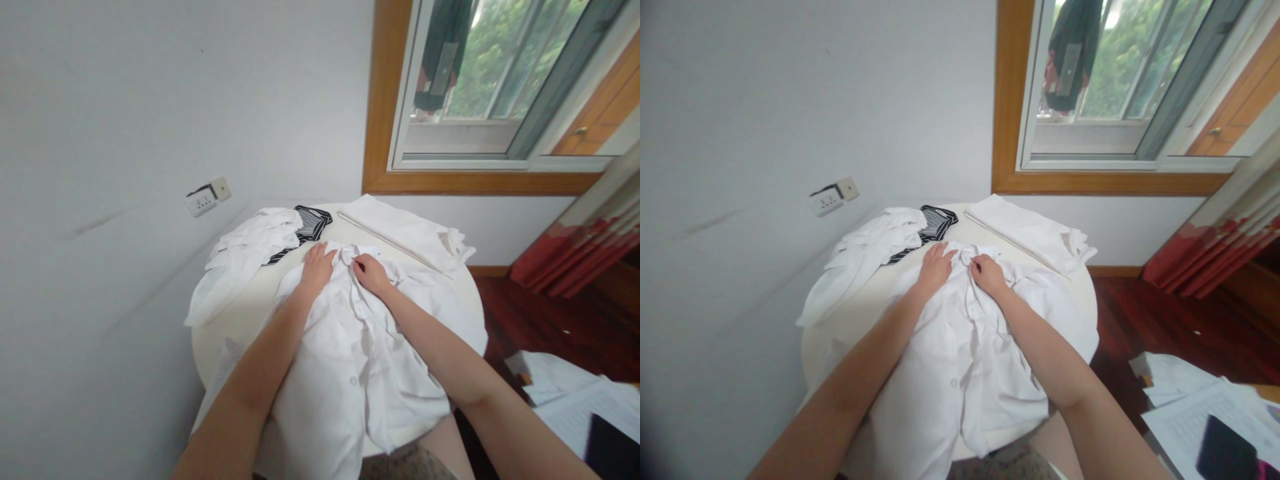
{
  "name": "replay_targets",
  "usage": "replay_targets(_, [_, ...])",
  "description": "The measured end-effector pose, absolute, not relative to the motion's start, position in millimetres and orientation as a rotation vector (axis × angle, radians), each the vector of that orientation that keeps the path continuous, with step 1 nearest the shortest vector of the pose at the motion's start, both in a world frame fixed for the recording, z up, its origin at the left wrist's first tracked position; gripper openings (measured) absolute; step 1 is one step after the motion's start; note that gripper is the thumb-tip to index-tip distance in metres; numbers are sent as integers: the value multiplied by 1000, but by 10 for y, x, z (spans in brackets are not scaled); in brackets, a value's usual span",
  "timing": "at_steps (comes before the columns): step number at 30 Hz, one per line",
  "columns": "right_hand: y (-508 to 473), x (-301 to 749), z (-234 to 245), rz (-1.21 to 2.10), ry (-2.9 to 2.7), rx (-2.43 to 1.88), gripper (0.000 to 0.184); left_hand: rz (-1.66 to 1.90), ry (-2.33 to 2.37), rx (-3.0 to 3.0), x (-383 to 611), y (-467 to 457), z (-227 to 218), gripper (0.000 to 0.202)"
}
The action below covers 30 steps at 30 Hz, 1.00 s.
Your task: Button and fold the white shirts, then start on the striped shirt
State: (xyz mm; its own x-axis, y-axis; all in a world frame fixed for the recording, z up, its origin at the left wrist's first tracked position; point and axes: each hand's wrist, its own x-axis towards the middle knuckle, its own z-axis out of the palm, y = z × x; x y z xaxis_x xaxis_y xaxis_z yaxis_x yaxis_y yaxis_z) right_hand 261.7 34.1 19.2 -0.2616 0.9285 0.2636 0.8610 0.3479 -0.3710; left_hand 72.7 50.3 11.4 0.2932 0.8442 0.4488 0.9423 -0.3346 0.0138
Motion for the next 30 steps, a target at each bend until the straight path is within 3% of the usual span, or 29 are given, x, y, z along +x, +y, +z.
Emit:
replay_targets(10, [308,2643,198,87,-2255,-1205,32,-644,-1717,-2295,665,610,223,35])
replay_targets(14, [393,2644,82,77,-2265,-1222,34,-678,-1741,-2269,660,606,280,26])
replay_targets(21, [466,2643,-6,96,-2245,-1212,23,-793,-1773,-2128,707,574,409,24])
replay_targets(30, [458,2630,18,127,-2230,-1266,25,-872,-1801,-2094,912,729,731,25])
